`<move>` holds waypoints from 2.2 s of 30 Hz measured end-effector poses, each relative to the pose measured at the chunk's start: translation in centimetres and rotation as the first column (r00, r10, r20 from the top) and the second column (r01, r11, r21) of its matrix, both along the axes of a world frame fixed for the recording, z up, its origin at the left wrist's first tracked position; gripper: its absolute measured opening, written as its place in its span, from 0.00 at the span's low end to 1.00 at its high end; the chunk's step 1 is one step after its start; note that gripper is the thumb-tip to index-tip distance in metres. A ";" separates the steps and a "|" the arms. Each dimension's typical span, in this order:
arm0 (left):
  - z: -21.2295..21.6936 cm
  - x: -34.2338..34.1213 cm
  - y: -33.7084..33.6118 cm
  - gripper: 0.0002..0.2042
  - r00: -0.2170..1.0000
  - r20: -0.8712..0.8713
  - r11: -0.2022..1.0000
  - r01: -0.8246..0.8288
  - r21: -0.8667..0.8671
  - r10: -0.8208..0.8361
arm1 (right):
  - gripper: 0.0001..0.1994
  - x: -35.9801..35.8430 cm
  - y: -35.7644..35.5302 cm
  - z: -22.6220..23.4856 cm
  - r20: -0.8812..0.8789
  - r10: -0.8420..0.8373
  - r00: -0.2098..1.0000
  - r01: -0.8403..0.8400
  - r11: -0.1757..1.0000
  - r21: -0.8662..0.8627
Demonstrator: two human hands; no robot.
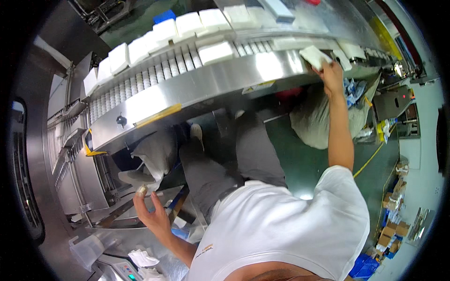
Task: The person picks up white rectangular blocks from a conveyor belt, examines them by hand, weighs them on a digital scale, and wipes them with a white cloth.
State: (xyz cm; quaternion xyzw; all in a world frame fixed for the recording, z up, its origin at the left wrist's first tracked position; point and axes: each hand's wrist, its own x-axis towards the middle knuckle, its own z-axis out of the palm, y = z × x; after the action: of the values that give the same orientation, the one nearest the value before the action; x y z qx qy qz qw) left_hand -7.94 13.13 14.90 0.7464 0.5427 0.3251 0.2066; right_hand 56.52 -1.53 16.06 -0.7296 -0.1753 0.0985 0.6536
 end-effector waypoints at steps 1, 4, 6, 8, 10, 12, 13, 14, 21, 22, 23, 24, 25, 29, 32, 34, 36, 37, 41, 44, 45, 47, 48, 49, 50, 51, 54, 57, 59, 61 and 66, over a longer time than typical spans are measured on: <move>-0.2 -0.3 -0.1 0.11 1.000 0.007 1.000 -0.004 -0.010 0.004 | 0.24 -0.3 -0.4 0.8 0.031 0.034 0.999 -0.030 0.992 -0.126; -0.4 -0.8 -0.4 0.12 1.000 -0.025 1.000 -0.015 -0.020 0.014 | 0.30 2.0 -2.6 2.1 0.340 0.192 0.921 0.123 0.685 -0.719; -1.1 -1.1 -0.2 0.12 1.000 -0.016 1.000 -0.013 -0.005 0.012 | 0.32 2.3 -2.9 5.7 0.465 0.377 0.801 0.350 0.335 -0.875; -0.7 -0.7 -0.5 0.12 0.998 -0.060 1.000 -0.005 -0.003 0.005 | 0.28 1.7 0.8 8.2 0.644 0.478 0.598 0.458 0.456 -0.763; -0.6 -0.5 -0.1 0.12 0.998 -0.064 1.000 0.027 0.011 -0.027 | 0.24 2.2 5.6 7.8 0.745 0.584 0.324 0.345 0.660 -0.667; -0.5 -0.2 0.0 0.12 0.997 -0.078 1.000 0.015 0.011 -0.014 | 0.29 1.4 11.4 6.7 0.535 0.749 0.391 0.122 0.534 -0.837; -0.5 -0.4 -0.4 0.12 0.997 -0.082 1.000 -0.007 0.008 0.008 | 0.36 -0.8 15.0 8.0 0.227 0.801 0.554 -0.069 0.317 -0.946; -0.4 -0.2 -0.3 0.12 0.999 -0.053 1.000 -0.011 0.002 0.012 | 0.35 -0.4 17.7 7.7 0.207 0.839 0.503 -0.062 0.274 -0.960; -0.7 -0.1 -0.2 0.11 0.999 0.024 0.999 -0.035 0.004 0.035 | 0.32 1.1 27.6 3.8 0.171 0.888 0.426 -0.062 0.218 -0.974; -0.8 -0.2 -0.1 0.11 0.999 0.027 1.000 -0.030 0.002 0.030 | 0.31 1.5 28.2 3.4 0.177 0.887 0.426 -0.065 0.225 -0.972; -0.7 -0.2 -0.2 0.11 1.000 0.018 1.000 -0.026 0.003 0.026 | 0.31 1.5 28.7 3.0 0.187 0.887 0.422 -0.063 0.234 -0.970; -0.6 -0.2 -0.2 0.11 1.000 0.009 1.000 -0.019 0.005 0.019 | 0.31 1.6 29.1 2.8 0.200 0.886 0.419 -0.066 0.249 -0.966; -0.5 -0.2 -0.2 0.11 1.000 0.000 1.000 -0.009 0.007 0.009 | 0.30 1.7 29.3 2.6 0.217 0.882 0.418 -0.067 0.268 -0.961; -0.8 -0.4 0.0 0.12 0.999 0.040 1.000 -0.001 -0.027 0.002 | 0.29 2.2 28.7 3.0 0.323 0.851 0.413 -0.076 0.386 -0.919; -0.5 -0.4 -0.3 0.12 0.998 0.052 0.999 -0.016 -0.040 0.018 | 0.28 2.2 26.6 4.8 0.459 0.797 0.394 -0.106 0.535 -0.838; -0.5 -0.4 -0.5 0.12 0.998 0.058 0.998 -0.023 -0.051 0.025 | 0.28 1.8 23.9 6.8 0.560 0.746 0.360 -0.138 0.636 -0.759; -0.9 -0.4 0.3 0.13 0.993 0.115 0.997 0.010 -0.082 -0.001 | 0.28 1.2 19.0 8.4 0.631 0.710 0.311 -0.160 0.694 -0.702; -0.9 -0.5 0.1 0.13 0.991 0.137 0.995 0.001 -0.095 0.012 | 0.28 0.5 17.0 8.6 0.662 0.703 0.260 -0.196 0.710 -0.677; -1.0 -0.7 -0.7 0.13 0.993 0.119 0.996 -0.007 -0.089 0.018 | 0.28 -2.6 9.5 6.5 0.659 0.752 0.029 -0.184 0.652 -0.736; -0.8 -0.3 -0.3 0.12 0.998 0.053 0.997 0.025 -0.076 -0.021 | 0.35 -4.1 3.7 4.2 0.601 0.797 -0.055 -0.024 0.601 -0.799; -1.0 -0.5 -0.2 0.12 0.998 0.065 0.995 0.029 -0.091 -0.023 | 0.35 -4.8 2.6 4.1 0.594 0.805 -0.014 -0.009 0.594 -0.805; -0.9 -0.5 -0.2 0.12 0.997 0.064 0.995 0.052 -0.084 -0.046 | 0.35 -5.7 1.3 3.8 0.579 0.813 0.065 0.004 0.580 -0.815; -0.9 -0.5 -0.3 0.12 0.997 0.059 0.995 0.060 -0.083 -0.055 | 0.34 -5.7 1.1 3.8 0.574 0.816 0.065 -0.046 0.577 -0.815; -0.7 -0.5 -0.4 0.12 0.997 0.060 0.994 0.053 -0.092 -0.048 | 0.34 -5.4 1.0 4.2 0.569 0.820 0.063 -0.098 0.572 -0.814; -0.5 -0.4 -0.6 0.12 0.998 0.058 0.994 0.043 -0.104 -0.037 | 0.33 -5.2 1.0 4.5 0.561 0.826 0.059 -0.155 0.563 -0.812; -0.5 -0.2 -0.6 0.13 0.997 0.062 0.992 0.045 -0.119 -0.038 | 0.32 -3.7 0.9 5.5 0.541 0.834 0.109 -0.221 0.551 -0.805; -0.8 -0.7 -0.9 0.13 0.998 0.052 0.994 0.045 -0.101 -0.040 | 0.24 4.0 4.3 7.5 0.709 0.688 0.155 -0.128 0.726 -0.676; -1.3 -0.5 0.2 0.13 0.994 0.086 0.986 0.085 -0.142 -0.073 | 0.24 12.6 4.9 8.3 0.689 0.621 0.375 0.163 0.687 -0.708; -1.0 -0.7 -0.3 0.13 0.996 0.080 0.985 0.061 -0.161 -0.049 | 0.24 17.1 6.9 7.7 0.642 0.605 0.472 0.217 0.626 -0.749; -1.1 -0.9 -0.5 0.13 0.997 0.076 0.984 0.041 -0.173 -0.028 | 0.24 19.8 8.0 7.0 0.595 0.601 0.533 0.221 0.580 -0.784; -1.0 -0.7 -0.4 0.14 0.994 0.104 0.983 0.039 -0.180 -0.020 | 0.24 21.6 10.0 5.0 0.519 0.601 0.608 0.184 0.530 -0.828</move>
State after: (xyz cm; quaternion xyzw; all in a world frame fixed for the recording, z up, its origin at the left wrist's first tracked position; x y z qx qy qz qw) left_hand -8.66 12.71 13.88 0.7149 0.5477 0.3087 0.3059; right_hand 78.16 8.48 21.04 -0.8810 -0.4632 -0.0616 0.0742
